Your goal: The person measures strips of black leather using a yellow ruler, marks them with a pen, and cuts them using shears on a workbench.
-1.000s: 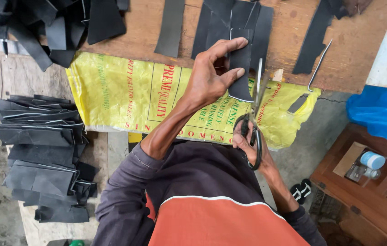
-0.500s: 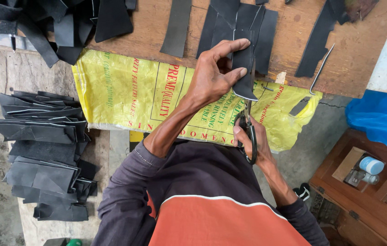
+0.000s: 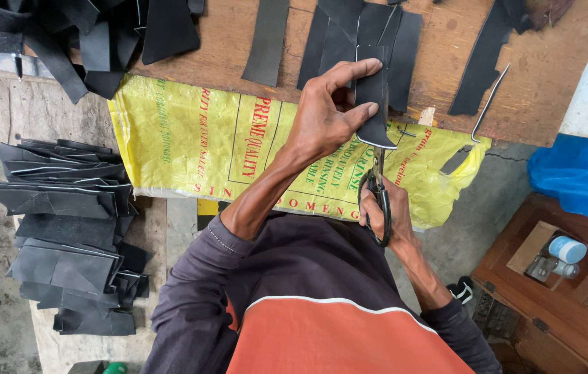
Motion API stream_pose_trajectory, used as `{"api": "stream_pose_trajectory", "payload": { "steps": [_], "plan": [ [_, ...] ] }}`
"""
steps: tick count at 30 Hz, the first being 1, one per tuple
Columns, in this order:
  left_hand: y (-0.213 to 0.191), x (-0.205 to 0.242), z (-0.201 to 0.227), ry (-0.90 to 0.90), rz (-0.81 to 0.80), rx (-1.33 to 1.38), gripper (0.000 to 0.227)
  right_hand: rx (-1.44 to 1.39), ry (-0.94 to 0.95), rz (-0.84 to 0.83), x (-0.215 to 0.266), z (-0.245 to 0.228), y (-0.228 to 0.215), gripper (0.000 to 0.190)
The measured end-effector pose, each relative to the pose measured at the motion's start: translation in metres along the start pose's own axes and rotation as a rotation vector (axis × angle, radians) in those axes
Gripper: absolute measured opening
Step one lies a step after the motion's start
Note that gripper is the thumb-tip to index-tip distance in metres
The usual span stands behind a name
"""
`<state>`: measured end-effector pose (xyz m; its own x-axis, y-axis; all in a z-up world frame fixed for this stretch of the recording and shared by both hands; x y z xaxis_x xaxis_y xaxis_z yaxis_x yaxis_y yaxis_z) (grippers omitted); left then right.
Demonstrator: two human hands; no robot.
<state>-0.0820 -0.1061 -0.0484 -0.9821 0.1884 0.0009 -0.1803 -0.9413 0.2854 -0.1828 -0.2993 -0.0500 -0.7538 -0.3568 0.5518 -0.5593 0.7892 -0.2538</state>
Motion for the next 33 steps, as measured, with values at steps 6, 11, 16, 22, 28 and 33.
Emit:
{"api": "stream_pose_trajectory", "payload": {
  "steps": [6,11,16,22,28,33],
  "plan": [
    [0.002,-0.001,-0.001,0.018,0.004,0.001,0.054,-0.013,0.025,0.014,-0.001,0.004,-0.001,0.014],
    [0.001,0.000,-0.002,-0.006,0.008,-0.013,0.055,-0.033,0.043,0.021,-0.002,0.010,0.000,0.014],
    [0.002,0.000,-0.002,0.008,0.010,-0.013,0.054,-0.050,0.000,0.033,-0.003,0.014,0.000,0.014],
    [-0.002,0.002,-0.002,0.023,0.008,-0.040,0.054,-0.022,0.017,0.042,-0.001,0.017,-0.002,0.014],
    [-0.001,0.005,0.003,0.042,0.034,-0.089,0.053,0.001,-0.024,0.023,-0.008,0.006,-0.004,0.016],
    [0.010,0.013,0.006,0.036,0.007,-0.072,0.056,-0.013,-0.118,-0.010,-0.017,-0.004,-0.005,0.018]
  ]
}}
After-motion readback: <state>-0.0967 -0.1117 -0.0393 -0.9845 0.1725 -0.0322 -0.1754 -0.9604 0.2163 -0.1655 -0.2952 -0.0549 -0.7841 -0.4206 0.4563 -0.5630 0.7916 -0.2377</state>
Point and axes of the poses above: each hand's wrist, its own x-axis away from the middle knuckle, its own y-axis out of the palm, z = x × y, the point moved 4 cm from there along -x, towards the middle knuckle, and after that the axes turned 10 degrees about -z, right-handed, at the moved point
